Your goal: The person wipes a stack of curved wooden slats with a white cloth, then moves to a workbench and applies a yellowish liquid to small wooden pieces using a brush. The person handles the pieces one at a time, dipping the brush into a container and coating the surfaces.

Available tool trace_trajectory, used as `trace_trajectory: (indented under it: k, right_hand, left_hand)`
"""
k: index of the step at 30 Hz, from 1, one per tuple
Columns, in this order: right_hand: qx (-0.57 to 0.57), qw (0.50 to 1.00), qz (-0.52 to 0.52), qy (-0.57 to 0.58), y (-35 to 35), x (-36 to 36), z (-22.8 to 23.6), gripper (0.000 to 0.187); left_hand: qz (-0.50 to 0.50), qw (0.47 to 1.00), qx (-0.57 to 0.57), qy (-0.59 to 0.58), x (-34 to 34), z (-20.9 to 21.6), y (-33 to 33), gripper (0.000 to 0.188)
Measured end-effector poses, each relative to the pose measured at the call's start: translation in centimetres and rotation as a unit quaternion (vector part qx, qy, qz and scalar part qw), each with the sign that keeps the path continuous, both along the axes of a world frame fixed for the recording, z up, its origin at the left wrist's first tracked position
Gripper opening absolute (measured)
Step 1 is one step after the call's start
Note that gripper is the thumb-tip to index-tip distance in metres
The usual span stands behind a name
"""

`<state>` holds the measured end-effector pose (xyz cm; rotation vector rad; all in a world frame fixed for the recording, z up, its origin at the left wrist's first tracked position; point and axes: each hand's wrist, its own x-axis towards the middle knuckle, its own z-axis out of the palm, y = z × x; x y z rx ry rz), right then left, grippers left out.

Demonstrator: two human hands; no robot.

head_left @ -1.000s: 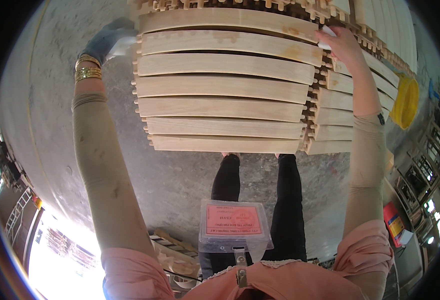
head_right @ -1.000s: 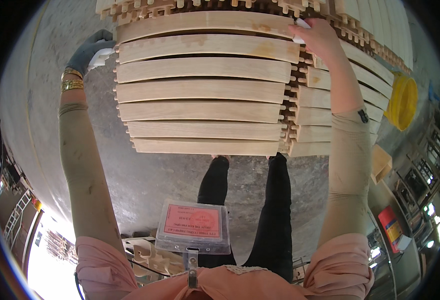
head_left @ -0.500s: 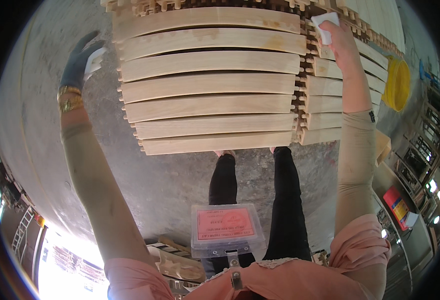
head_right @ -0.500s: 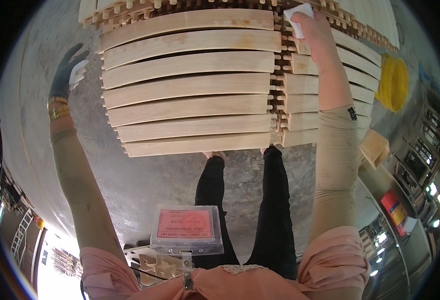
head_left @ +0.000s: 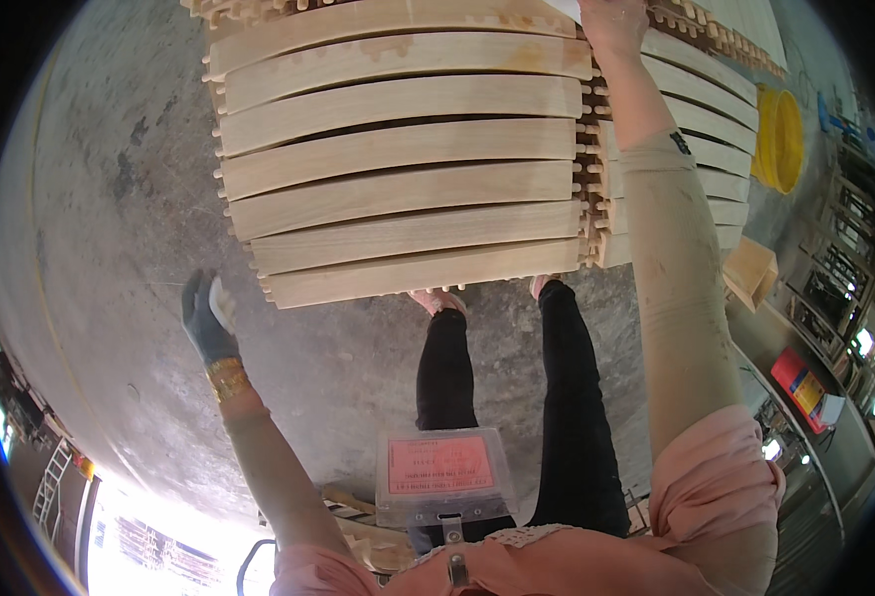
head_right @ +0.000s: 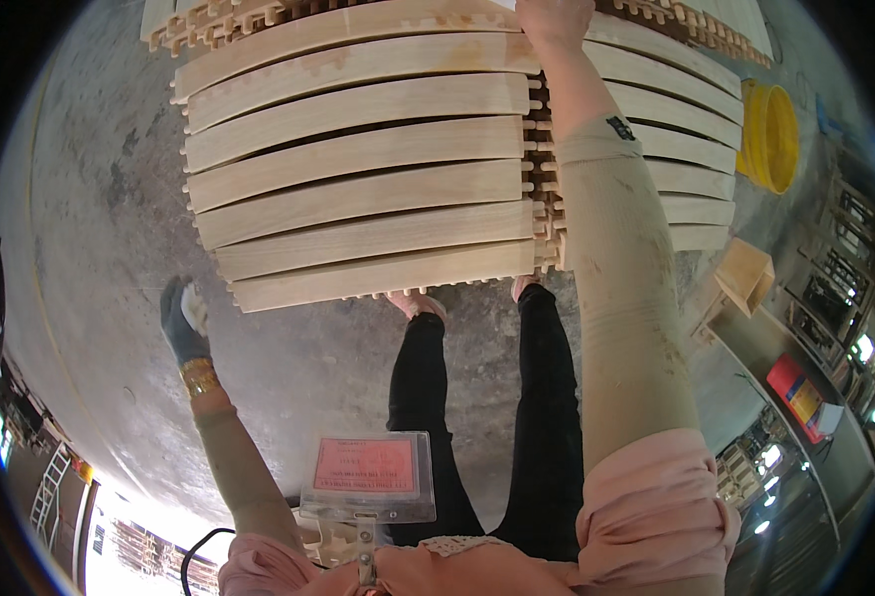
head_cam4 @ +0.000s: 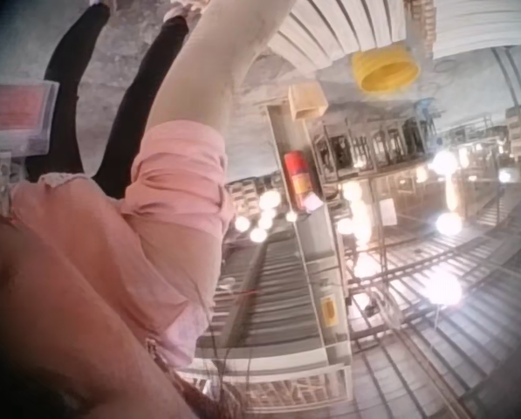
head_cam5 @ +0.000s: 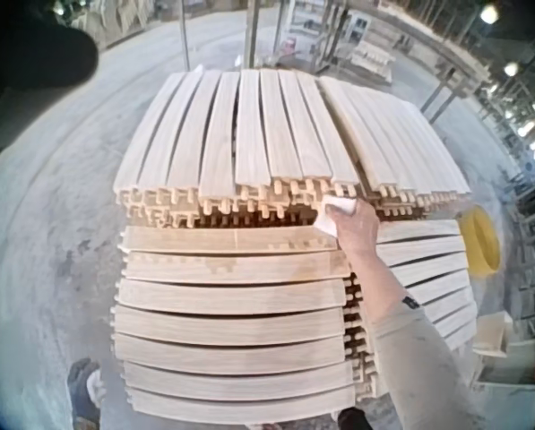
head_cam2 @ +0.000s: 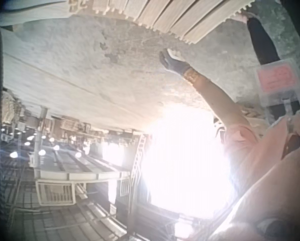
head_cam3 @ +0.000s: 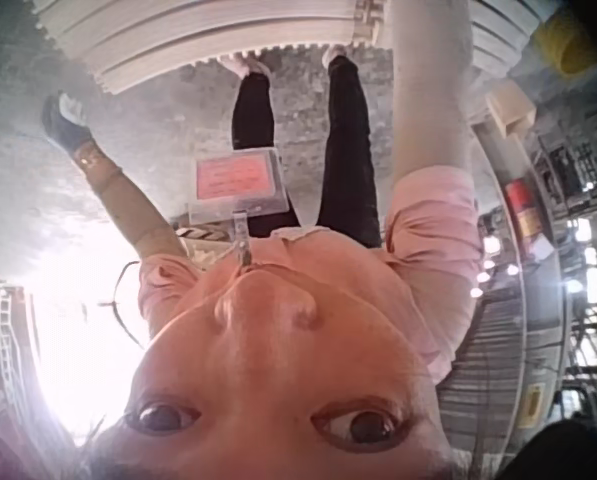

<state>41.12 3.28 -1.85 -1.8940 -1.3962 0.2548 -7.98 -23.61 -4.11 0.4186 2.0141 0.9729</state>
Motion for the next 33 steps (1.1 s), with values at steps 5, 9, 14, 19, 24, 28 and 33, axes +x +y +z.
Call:
trace_trajectory:
  k: [5,9,14,19,24,28,33]
  right_hand:
    - [-0.030,0.968,0.023,0.247,-1.1,-2.3,0.1,0.025]
    - [0.000,0.945,-0.005,0.328,0.9,-4.6,-1.2,0.028]
    - [-0.119,0.977,-0.124,0.123,2.7,-6.8,-1.1,0.037]
    - [-0.234,0.952,-0.023,-0.194,5.9,-3.1,-4.0,0.027]
    - [-0.283,0.942,-0.043,-0.174,4.9,-6.7,-3.1,0.026]
    - [-0.311,0.917,-0.042,-0.246,5.4,-6.5,-2.8,0.027]
    - [-0.337,0.893,-0.025,-0.298,5.9,-7.3,-2.7,0.030]
  left_hand:
    - [0.048,0.998,-0.051,0.003,-0.1,0.0,-6.3,0.030]
    - [0.065,0.996,-0.058,-0.013,0.2,0.5,-7.4,0.027]
    - [0.087,0.995,-0.036,0.012,-0.3,1.7,-9.9,0.030]
    - [0.126,0.989,-0.053,-0.055,1.1,3.4,-8.8,0.028]
    - [0.170,0.983,-0.053,-0.039,0.7,5.0,-11.2,0.028]
    - [0.186,0.981,-0.053,-0.028,0.5,5.6,-11.4,0.023]
    - [0.203,0.978,-0.051,-0.010,-0.8,6.6,-13.5,0.021]
